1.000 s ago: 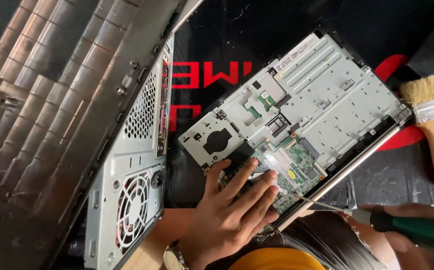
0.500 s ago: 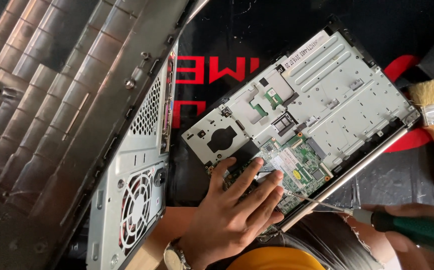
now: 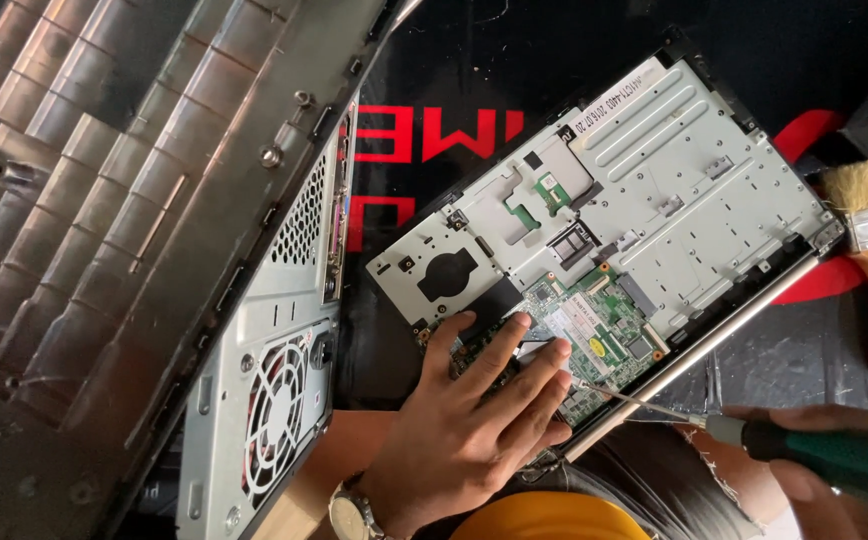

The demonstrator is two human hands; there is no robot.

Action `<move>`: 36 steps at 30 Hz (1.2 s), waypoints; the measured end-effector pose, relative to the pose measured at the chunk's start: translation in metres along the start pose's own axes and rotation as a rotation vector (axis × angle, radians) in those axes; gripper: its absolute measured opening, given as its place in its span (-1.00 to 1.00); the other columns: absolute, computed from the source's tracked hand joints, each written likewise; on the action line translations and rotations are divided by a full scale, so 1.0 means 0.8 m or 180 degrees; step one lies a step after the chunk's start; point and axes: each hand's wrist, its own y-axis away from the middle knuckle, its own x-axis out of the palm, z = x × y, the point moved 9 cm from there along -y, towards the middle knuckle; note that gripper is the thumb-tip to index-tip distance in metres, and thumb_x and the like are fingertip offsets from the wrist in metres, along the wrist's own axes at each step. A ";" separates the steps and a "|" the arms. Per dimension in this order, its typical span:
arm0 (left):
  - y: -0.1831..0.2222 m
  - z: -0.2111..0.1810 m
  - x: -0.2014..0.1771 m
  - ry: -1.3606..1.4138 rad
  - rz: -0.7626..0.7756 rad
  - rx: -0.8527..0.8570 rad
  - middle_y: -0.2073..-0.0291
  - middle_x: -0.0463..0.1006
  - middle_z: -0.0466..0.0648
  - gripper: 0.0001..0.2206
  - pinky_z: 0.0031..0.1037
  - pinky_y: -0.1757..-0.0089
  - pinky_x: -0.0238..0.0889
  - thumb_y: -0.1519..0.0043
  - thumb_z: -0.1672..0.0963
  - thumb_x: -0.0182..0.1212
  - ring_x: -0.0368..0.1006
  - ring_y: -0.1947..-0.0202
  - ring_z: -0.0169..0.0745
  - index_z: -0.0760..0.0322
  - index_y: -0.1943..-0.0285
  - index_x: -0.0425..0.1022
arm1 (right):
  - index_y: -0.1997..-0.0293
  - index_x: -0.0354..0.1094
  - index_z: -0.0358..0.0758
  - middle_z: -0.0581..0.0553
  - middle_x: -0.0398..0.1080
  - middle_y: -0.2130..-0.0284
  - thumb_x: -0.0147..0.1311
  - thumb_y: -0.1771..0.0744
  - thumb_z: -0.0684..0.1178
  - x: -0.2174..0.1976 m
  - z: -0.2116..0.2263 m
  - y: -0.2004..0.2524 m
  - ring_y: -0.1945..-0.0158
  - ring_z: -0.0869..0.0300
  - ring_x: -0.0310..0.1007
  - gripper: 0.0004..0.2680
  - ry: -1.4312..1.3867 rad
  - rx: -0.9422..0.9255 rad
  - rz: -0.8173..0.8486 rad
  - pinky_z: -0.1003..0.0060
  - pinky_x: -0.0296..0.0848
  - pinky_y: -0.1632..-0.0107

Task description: Using a screwdriver to remove screws from the internal components of a laptop for disassembly.

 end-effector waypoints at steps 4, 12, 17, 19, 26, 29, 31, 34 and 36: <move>0.000 0.000 -0.002 0.0074 -0.0038 0.0017 -0.25 0.48 0.22 -0.65 0.44 -0.16 0.07 -0.30 0.13 0.39 0.36 -0.30 0.43 0.54 -0.14 0.51 | 0.08 0.41 -0.39 -0.35 0.64 0.27 0.14 -0.18 -0.09 0.003 -0.011 -0.010 0.48 0.04 0.71 -0.72 0.0385 0.0293 0.0175 0.16 0.75 0.21; -0.002 0.000 -0.005 0.0048 -0.0068 0.0022 -0.23 0.49 0.21 -0.67 0.39 -0.18 0.08 -0.30 0.13 0.37 0.36 -0.29 0.40 0.53 -0.13 0.52 | 0.16 0.44 -0.36 -0.28 0.66 0.23 0.19 -0.14 -0.21 0.001 -0.014 -0.014 0.50 0.13 0.66 -0.76 0.0336 0.0032 0.0293 0.30 0.67 0.32; -0.001 -0.001 -0.008 0.0078 -0.0106 0.0042 -0.24 0.49 0.23 -0.67 0.40 -0.17 0.08 -0.31 0.14 0.35 0.36 -0.30 0.43 0.56 -0.13 0.52 | 0.28 0.53 -0.38 -0.21 0.67 0.36 0.24 -0.15 -0.12 0.008 0.005 -0.014 0.69 0.15 0.59 -0.81 0.0903 0.0107 0.0304 0.31 0.60 0.46; -0.002 0.000 -0.009 0.0059 -0.0089 0.0052 -0.22 0.50 0.22 -0.69 0.37 -0.18 0.08 -0.31 0.13 0.35 0.37 -0.29 0.39 0.54 -0.11 0.53 | 0.06 0.35 -0.43 -0.34 0.63 0.25 0.23 -0.15 -0.18 0.004 0.000 -0.007 0.42 0.05 0.69 -0.68 0.0563 0.0053 0.0134 0.19 0.69 0.20; -0.002 -0.001 -0.006 0.0100 -0.0059 -0.0014 -0.22 0.51 0.22 -0.70 0.38 -0.19 0.07 -0.31 0.14 0.34 0.35 -0.30 0.38 0.54 -0.10 0.54 | 0.04 0.35 -0.39 -0.37 0.60 0.10 0.20 -0.16 -0.20 -0.002 -0.019 -0.004 0.21 -0.04 0.72 -0.69 0.0430 0.0199 0.0128 0.08 0.72 0.00; -0.004 -0.004 -0.011 0.0058 -0.0161 0.0033 -0.21 0.50 0.24 -0.69 0.41 -0.17 0.09 -0.28 0.16 0.38 0.39 -0.27 0.42 0.56 -0.09 0.53 | -0.01 0.36 -0.36 -0.40 0.61 0.18 0.18 -0.15 -0.21 -0.008 -0.030 -0.004 0.30 -0.03 0.72 -0.66 0.0001 0.0175 0.0156 0.08 0.73 0.03; -0.006 -0.005 -0.013 0.0020 -0.0148 -0.0017 -0.18 0.51 0.24 -0.70 0.39 -0.17 0.09 -0.30 0.15 0.35 0.39 -0.26 0.37 0.55 -0.08 0.53 | 0.03 0.33 -0.48 -0.47 0.59 0.18 0.14 -0.20 -0.26 -0.014 -0.027 -0.002 0.28 -0.09 0.69 -0.72 0.0259 0.0416 -0.0009 0.07 0.69 0.11; -0.006 -0.010 -0.013 -0.0053 -0.0128 0.0039 -0.23 0.49 0.25 -0.67 0.43 -0.16 0.10 -0.30 0.13 0.38 0.40 -0.26 0.39 0.54 -0.11 0.52 | -0.08 0.21 -0.48 -0.51 0.57 0.17 0.05 -0.22 -0.29 -0.016 -0.026 0.006 0.26 -0.07 0.65 -0.68 -0.0131 0.0257 -0.0082 0.14 0.64 0.07; -0.009 -0.016 -0.018 -0.0027 -0.0184 0.0073 -0.20 0.52 0.24 -0.73 0.38 -0.16 0.10 -0.31 0.18 0.35 0.43 -0.23 0.33 0.55 -0.09 0.55 | -0.06 0.25 -0.47 -0.47 0.56 0.19 0.07 -0.22 -0.25 -0.028 -0.052 0.008 0.22 -0.07 0.68 -0.69 -0.0232 0.0107 -0.0033 0.11 0.69 0.00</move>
